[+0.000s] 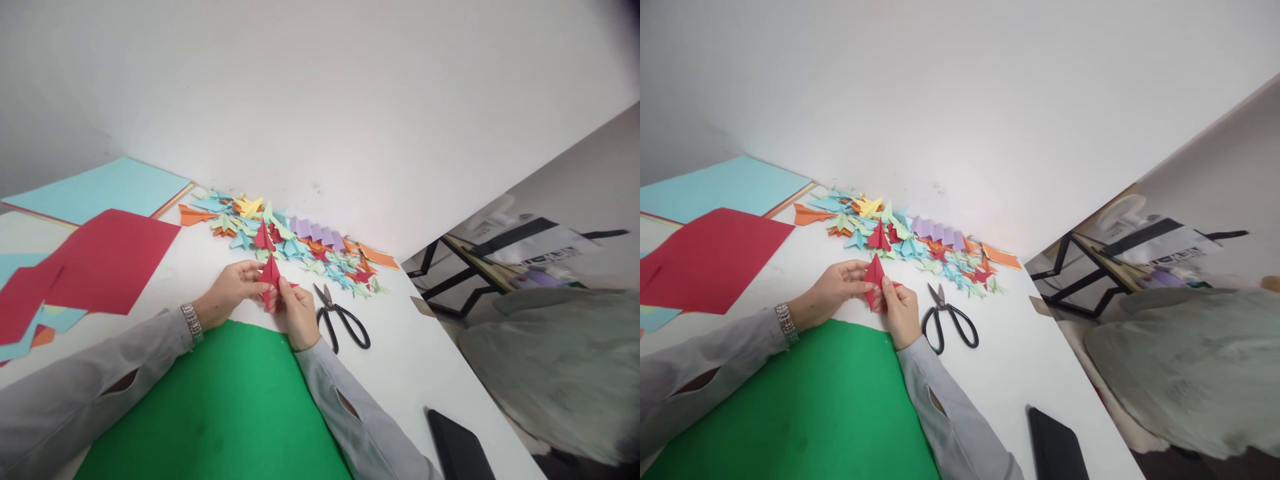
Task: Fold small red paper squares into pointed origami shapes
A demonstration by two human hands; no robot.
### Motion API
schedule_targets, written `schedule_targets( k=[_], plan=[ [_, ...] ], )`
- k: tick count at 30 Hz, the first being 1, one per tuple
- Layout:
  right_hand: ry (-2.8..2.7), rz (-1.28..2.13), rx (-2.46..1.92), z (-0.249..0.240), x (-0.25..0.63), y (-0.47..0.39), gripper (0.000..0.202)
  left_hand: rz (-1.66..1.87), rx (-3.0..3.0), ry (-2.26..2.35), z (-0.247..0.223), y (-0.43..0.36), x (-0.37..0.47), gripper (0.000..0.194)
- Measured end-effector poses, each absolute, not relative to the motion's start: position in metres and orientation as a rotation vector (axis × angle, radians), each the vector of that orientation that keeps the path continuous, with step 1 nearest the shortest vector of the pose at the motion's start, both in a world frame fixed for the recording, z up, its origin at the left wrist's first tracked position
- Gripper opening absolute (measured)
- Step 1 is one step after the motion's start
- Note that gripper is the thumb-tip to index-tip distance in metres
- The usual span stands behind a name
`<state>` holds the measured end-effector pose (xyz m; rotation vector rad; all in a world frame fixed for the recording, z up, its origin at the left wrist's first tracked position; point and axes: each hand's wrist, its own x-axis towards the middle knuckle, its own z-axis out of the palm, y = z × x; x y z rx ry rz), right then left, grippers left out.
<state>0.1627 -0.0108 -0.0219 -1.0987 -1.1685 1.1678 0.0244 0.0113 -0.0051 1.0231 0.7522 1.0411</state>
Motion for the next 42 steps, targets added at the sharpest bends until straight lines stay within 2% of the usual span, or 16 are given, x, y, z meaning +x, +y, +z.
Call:
schedule_targets(
  k=[5,13,22,25,29,32,39,42],
  plan=[
    [-1.092,1.156,-1.064,-0.022,0.165,-0.011,0.032,1.081,1.082,0.714,-0.005,0.011,0.025,0.032],
    [-0.935,1.198,-0.971,-0.025,0.169,-0.007,0.035,1.084,1.139,0.854,-0.003,0.01,0.026,0.036],
    [-1.142,1.135,-1.045,-0.022,0.163,-0.008,0.029,1.101,1.246,0.902,-0.003,0.009,0.026,0.021],
    [-1.087,1.146,-1.074,-0.027,0.165,-0.006,0.029,1.142,1.275,0.926,-0.005,0.009,0.025,0.027],
    [-0.971,1.135,-1.097,-0.027,0.168,-0.004,0.027,1.187,1.402,0.93,-0.009,0.008,0.024,0.049],
    [-0.875,1.2,-1.049,-0.021,0.169,-0.005,0.025,1.211,1.543,0.922,-0.011,0.008,0.023,0.053],
    [-0.882,1.315,-1.002,-0.012,0.17,-0.006,0.017,1.263,1.797,0.904,-0.011,0.007,0.022,0.019],
    [-0.891,1.311,-0.983,-0.012,0.169,-0.006,0.017,1.341,1.898,0.845,-0.015,0.009,0.023,0.015]
  ],
)
